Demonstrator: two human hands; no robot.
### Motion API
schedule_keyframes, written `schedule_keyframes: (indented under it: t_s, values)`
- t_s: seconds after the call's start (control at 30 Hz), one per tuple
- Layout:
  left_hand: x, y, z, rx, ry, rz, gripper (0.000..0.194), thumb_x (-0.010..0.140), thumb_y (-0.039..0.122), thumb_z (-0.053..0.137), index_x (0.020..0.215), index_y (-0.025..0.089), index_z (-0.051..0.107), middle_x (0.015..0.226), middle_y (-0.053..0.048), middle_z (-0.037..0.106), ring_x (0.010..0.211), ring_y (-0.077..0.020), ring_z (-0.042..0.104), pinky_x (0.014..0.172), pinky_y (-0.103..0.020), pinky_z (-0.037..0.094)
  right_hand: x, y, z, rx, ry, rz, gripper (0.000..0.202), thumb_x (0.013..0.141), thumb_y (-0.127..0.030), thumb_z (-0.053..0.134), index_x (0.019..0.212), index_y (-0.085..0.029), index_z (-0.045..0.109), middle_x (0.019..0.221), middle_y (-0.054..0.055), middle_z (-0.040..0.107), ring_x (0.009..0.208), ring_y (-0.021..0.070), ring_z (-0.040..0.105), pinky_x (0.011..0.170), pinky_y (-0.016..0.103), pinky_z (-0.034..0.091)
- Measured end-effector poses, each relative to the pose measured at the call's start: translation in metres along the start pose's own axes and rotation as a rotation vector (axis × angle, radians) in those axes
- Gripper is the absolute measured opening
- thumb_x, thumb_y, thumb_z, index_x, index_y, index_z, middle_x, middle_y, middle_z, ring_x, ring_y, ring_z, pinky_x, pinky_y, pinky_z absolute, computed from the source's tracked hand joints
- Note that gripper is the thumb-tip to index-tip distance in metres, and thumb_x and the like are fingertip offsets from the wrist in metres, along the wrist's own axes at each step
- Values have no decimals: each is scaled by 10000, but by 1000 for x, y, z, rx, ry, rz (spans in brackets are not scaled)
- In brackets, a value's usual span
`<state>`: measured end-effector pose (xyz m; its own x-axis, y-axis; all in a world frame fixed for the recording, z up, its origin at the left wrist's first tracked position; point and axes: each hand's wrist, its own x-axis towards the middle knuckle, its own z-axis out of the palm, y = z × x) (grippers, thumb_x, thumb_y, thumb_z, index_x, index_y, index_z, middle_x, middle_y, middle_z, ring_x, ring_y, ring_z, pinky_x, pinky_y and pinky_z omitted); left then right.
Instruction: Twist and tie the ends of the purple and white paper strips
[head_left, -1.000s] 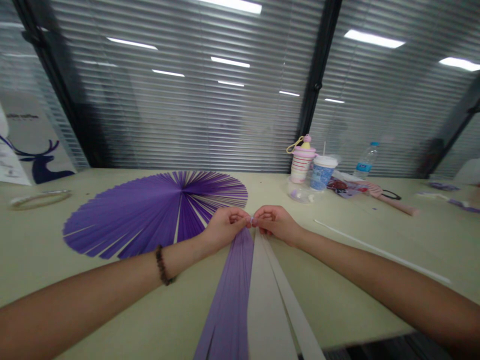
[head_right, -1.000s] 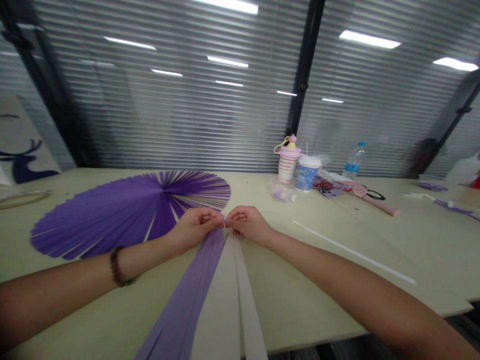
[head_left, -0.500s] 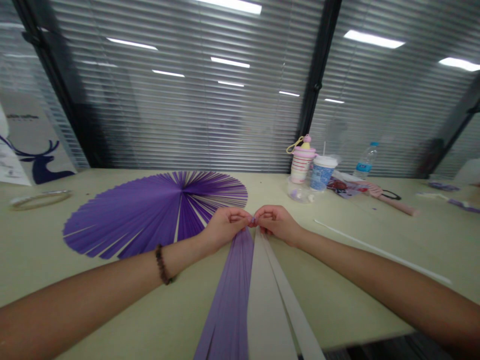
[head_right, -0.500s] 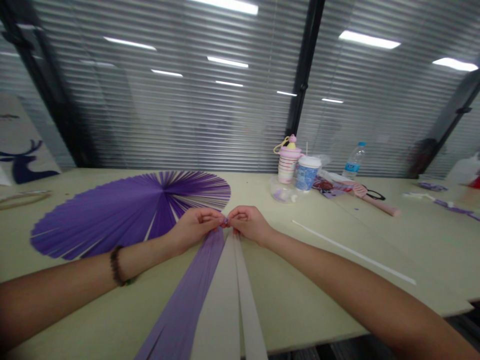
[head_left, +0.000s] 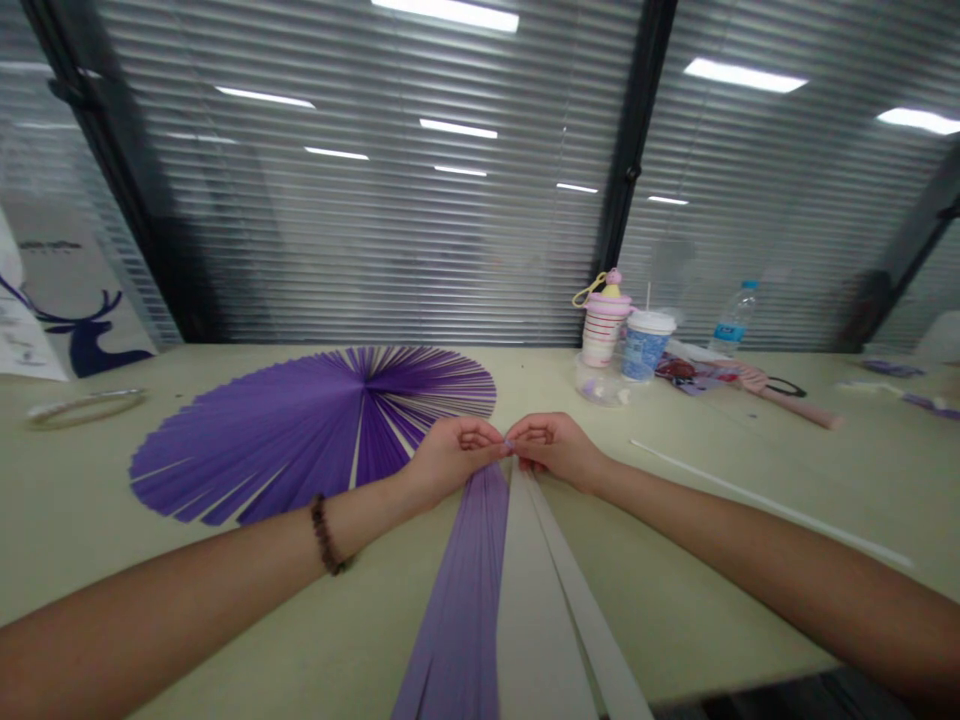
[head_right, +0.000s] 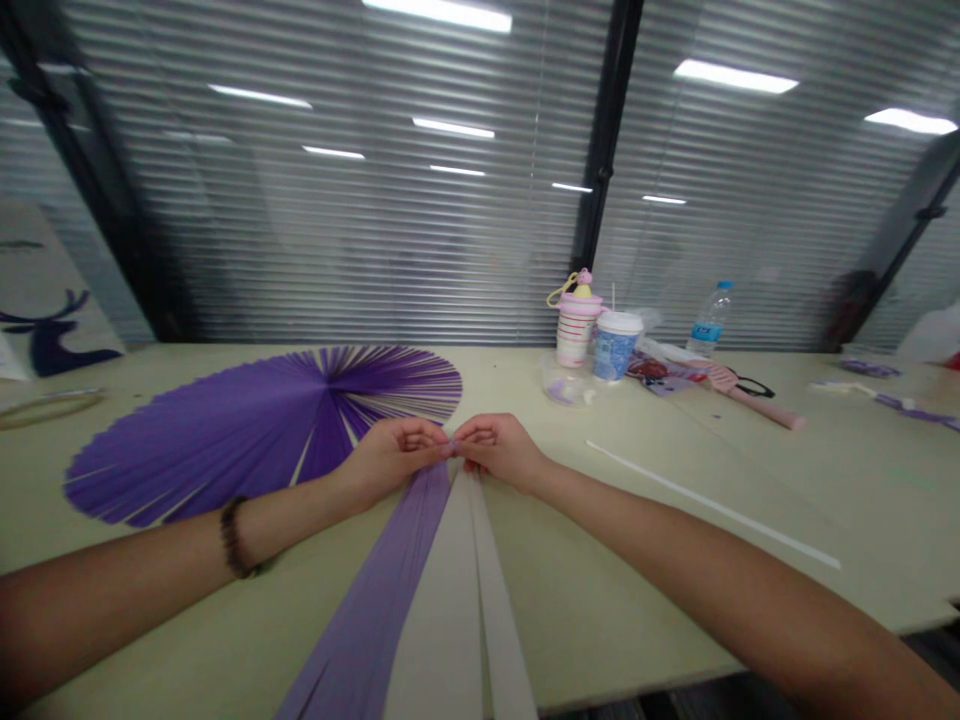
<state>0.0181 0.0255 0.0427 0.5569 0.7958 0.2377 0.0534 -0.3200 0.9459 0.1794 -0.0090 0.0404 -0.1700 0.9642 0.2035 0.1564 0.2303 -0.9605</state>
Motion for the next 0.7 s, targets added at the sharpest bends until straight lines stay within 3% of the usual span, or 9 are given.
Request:
schedule_keyframes:
  t_s: [0.33,0.7]
  values:
    - [-1,0,-1,62,-10,37,208,639,306,626,737,123,627,690,-30,629,611,-107,542,556,-195,402,1,2,-2,16,34,12,181,620,-276,643,694,-127,574,463,-35,539,393,46,456,362,145,279]
    - [3,-6,-2,120,6,32,183,683,301,570,725,123,584,654,-12,588,579,-93,514,525,-187,374,1,-2,0,53,-23,48,127,634,-231,612,705,-132,577,595,-20,584,447,41,463,399,158,287]
